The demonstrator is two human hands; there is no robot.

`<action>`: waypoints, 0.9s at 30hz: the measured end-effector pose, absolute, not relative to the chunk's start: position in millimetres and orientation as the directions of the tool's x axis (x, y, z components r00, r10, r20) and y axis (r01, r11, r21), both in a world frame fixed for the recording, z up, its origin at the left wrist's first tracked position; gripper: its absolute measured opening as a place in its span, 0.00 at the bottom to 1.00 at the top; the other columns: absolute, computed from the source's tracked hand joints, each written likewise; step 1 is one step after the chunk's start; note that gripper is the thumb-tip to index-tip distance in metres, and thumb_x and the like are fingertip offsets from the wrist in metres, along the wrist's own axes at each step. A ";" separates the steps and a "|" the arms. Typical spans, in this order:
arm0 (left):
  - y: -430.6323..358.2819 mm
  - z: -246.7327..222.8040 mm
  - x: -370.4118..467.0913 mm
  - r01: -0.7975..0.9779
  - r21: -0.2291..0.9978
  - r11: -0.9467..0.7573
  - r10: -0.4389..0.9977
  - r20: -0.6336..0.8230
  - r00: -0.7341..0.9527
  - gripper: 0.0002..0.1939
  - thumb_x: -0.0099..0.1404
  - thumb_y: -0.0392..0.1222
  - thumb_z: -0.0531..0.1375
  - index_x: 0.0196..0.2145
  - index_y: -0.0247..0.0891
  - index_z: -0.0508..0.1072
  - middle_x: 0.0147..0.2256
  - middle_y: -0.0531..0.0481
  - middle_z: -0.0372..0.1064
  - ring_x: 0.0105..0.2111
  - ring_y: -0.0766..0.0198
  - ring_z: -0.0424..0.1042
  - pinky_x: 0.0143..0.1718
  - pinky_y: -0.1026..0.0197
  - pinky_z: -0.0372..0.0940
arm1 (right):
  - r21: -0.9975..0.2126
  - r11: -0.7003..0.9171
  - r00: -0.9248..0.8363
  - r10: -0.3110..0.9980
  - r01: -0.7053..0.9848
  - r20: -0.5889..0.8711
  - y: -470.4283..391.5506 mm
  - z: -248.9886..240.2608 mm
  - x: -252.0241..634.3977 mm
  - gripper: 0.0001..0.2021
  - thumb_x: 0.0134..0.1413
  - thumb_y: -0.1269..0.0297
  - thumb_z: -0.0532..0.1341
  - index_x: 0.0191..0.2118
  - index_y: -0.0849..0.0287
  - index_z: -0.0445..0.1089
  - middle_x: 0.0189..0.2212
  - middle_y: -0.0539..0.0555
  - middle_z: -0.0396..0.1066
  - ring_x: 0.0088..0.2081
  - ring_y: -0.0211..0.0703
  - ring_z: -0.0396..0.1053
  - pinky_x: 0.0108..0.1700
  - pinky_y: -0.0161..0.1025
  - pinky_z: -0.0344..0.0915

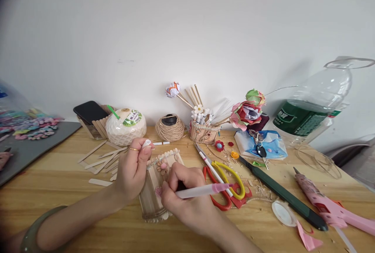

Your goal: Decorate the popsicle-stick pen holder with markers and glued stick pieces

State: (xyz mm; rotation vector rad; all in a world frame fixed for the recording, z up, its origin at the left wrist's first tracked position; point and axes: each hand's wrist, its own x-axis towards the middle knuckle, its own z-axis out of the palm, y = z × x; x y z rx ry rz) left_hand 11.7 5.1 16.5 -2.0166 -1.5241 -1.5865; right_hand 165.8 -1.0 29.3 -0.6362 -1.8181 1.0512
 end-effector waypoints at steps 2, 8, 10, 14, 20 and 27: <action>4.9 16.7 11.7 0.774 0.423 -0.472 0.595 0.800 -0.075 0.07 0.68 0.36 0.46 0.34 0.40 0.62 0.16 0.60 0.59 0.14 0.68 0.59 0.17 0.68 0.54 | -0.863 0.505 -0.435 0.776 -0.005 0.456 -0.4 29.3 165.7 0.16 0.50 0.71 0.56 0.20 0.54 0.47 0.15 0.42 0.49 0.18 0.32 0.46 0.19 0.32 0.48; 4.7 16.0 11.5 0.768 0.433 -0.473 0.600 0.796 -0.079 0.06 0.68 0.36 0.47 0.35 0.39 0.62 0.17 0.59 0.60 0.14 0.68 0.60 0.17 0.68 0.54 | -0.867 0.498 -0.473 0.760 -0.016 0.446 -0.8 27.1 165.3 0.17 0.50 0.71 0.57 0.20 0.54 0.46 0.15 0.42 0.49 0.18 0.32 0.47 0.18 0.31 0.47; 5.3 15.9 11.8 0.765 0.434 -0.476 0.599 0.797 -0.080 0.06 0.67 0.36 0.47 0.34 0.40 0.62 0.17 0.59 0.59 0.14 0.68 0.59 0.17 0.68 0.54 | -0.868 0.496 -0.454 0.770 -0.015 0.448 -1.8 26.9 165.4 0.17 0.50 0.71 0.56 0.20 0.54 0.46 0.15 0.42 0.49 0.18 0.32 0.47 0.18 0.31 0.48; 6.0 16.0 12.0 0.769 0.433 -0.471 0.600 0.796 -0.081 0.07 0.68 0.36 0.47 0.34 0.40 0.62 0.17 0.59 0.59 0.15 0.68 0.59 0.18 0.68 0.54 | -0.882 0.470 -0.472 0.774 -0.018 0.422 -2.6 25.3 167.4 0.17 0.50 0.71 0.57 0.20 0.54 0.47 0.15 0.42 0.50 0.18 0.32 0.48 0.19 0.32 0.49; 5.0 15.8 10.9 0.762 0.432 -0.482 0.597 0.798 -0.075 0.06 0.67 0.36 0.47 0.35 0.40 0.62 0.17 0.59 0.59 0.14 0.68 0.60 0.17 0.68 0.54 | -0.937 0.310 -0.309 0.886 -0.159 0.346 4.7 25.9 168.5 0.17 0.51 0.64 0.62 0.19 0.56 0.52 0.15 0.42 0.54 0.19 0.32 0.49 0.21 0.31 0.52; 3.9 17.6 12.0 0.777 0.421 -0.468 0.597 0.799 -0.073 0.07 0.67 0.36 0.46 0.34 0.40 0.62 0.16 0.59 0.61 0.15 0.68 0.61 0.17 0.68 0.55 | -0.922 0.363 -0.365 0.846 -0.137 0.388 0.9 37.3 160.7 0.15 0.47 0.69 0.62 0.20 0.56 0.53 0.16 0.43 0.54 0.18 0.31 0.50 0.19 0.30 0.50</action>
